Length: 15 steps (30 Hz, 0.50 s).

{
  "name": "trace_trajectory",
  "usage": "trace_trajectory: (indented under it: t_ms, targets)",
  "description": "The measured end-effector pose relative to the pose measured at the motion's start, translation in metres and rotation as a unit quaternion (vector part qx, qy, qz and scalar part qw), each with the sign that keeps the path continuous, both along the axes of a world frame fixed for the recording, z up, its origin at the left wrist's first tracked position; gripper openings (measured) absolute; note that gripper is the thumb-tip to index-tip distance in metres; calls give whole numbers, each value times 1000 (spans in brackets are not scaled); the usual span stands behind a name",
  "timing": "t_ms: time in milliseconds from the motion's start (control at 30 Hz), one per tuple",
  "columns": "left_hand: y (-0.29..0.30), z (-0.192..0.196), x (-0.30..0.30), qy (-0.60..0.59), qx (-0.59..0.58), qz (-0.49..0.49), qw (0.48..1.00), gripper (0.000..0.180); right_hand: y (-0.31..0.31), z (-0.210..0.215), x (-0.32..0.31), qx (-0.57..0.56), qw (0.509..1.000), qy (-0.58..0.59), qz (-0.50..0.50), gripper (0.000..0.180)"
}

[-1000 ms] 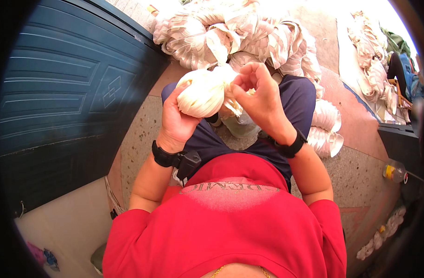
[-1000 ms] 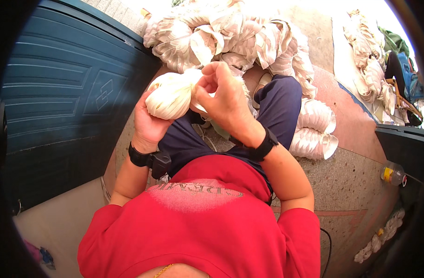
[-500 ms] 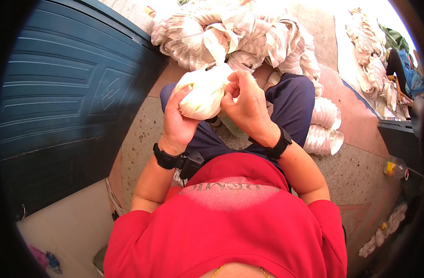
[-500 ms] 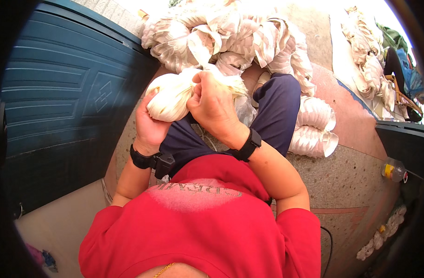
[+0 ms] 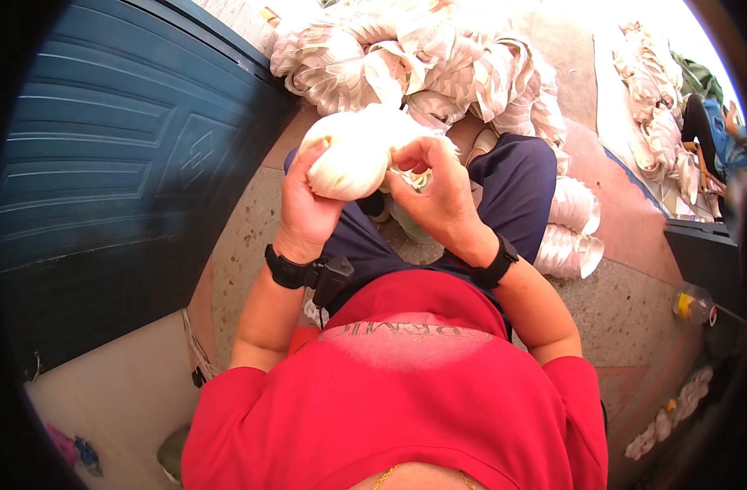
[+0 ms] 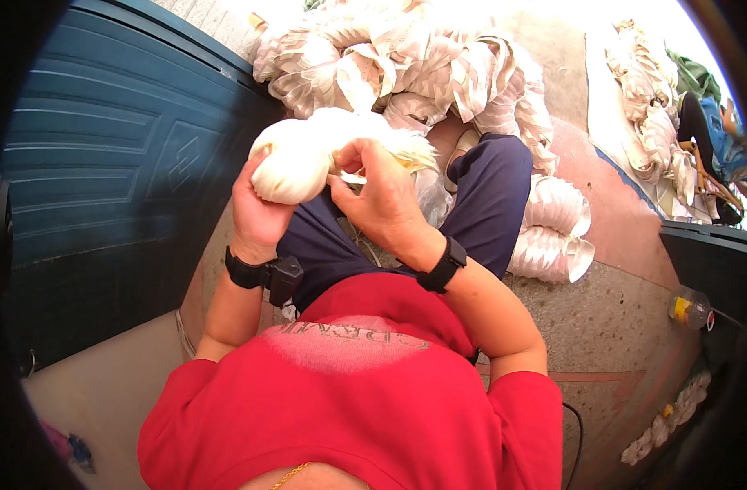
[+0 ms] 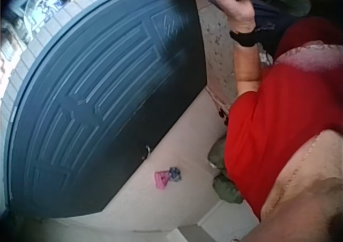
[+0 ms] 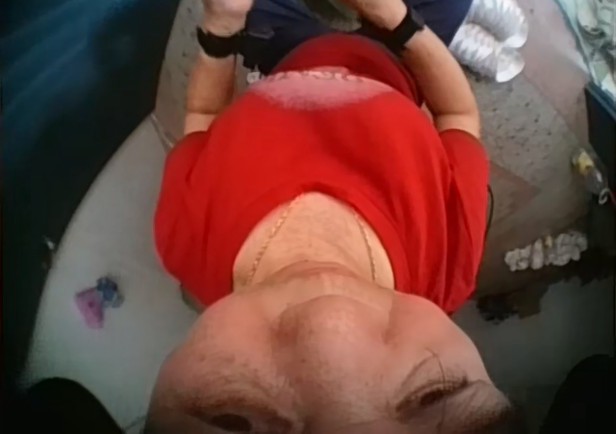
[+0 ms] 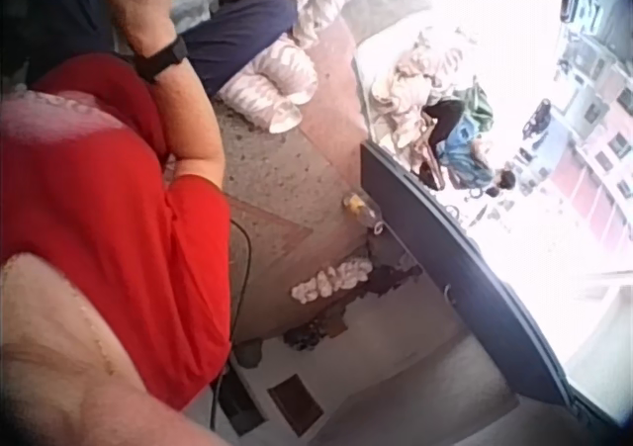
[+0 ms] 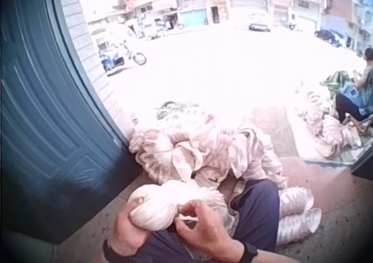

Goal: The recorder is organizing and bundling white shoe components in a manufacturing area.

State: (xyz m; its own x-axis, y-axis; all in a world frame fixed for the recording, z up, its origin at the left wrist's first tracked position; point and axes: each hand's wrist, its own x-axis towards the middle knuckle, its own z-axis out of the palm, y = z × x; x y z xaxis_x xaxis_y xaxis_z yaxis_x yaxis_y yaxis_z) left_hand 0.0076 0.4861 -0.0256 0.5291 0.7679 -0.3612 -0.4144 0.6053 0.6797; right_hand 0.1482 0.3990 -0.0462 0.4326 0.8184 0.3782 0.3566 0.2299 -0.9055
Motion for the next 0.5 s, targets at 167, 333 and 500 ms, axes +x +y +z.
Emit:
trace_trajectory:
  t_ms: [167,333,500]
  targets:
    - [-2,-4,-1,-7,1,-12,1000,36,1,-1,3,-74,992,95,24,23]
    - [1,-5,2,-84,-78,-34,993,35,-2,3,5,-94,911,382,127,26]
    - [0,-6,6,-106,-53,-34,992,36,-5,7,14,-121,884,423,159,22]
